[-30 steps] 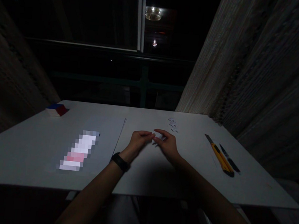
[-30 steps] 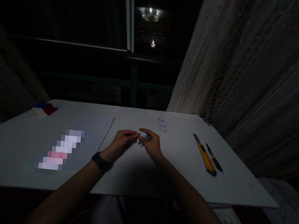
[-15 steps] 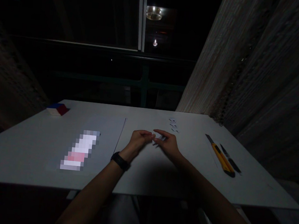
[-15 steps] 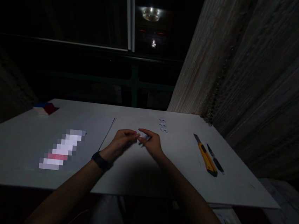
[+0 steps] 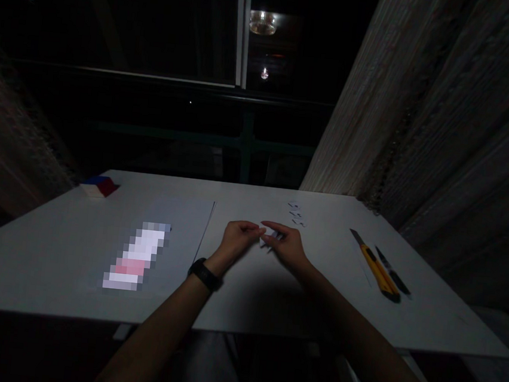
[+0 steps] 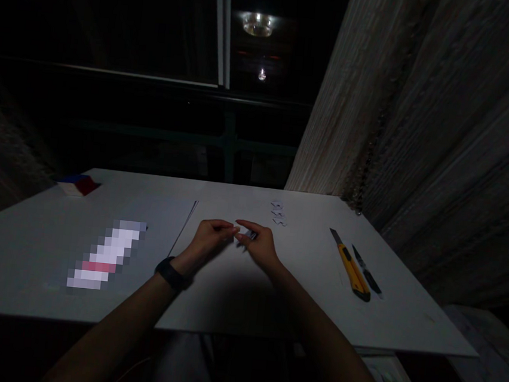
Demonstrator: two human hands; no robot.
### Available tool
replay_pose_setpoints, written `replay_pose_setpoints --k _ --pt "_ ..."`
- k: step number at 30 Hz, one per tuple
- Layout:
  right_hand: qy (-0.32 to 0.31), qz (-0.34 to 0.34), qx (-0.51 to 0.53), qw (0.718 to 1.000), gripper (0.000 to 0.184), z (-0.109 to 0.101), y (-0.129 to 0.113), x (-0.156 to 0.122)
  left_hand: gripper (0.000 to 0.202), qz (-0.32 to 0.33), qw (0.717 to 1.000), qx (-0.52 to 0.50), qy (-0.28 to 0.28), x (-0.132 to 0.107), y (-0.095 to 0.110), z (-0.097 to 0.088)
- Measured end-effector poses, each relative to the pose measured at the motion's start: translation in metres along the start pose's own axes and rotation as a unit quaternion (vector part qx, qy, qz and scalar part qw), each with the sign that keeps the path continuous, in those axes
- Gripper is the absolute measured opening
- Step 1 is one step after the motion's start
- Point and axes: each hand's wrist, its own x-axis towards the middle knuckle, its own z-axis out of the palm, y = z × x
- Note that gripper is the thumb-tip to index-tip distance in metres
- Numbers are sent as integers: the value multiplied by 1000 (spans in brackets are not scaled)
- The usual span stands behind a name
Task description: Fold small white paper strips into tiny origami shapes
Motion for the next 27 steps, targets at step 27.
replay_pose_setpoints --k 27 --pt "-10 -61 9 998 44 1 -5 0 27 27 998 52 7 -5 11 1"
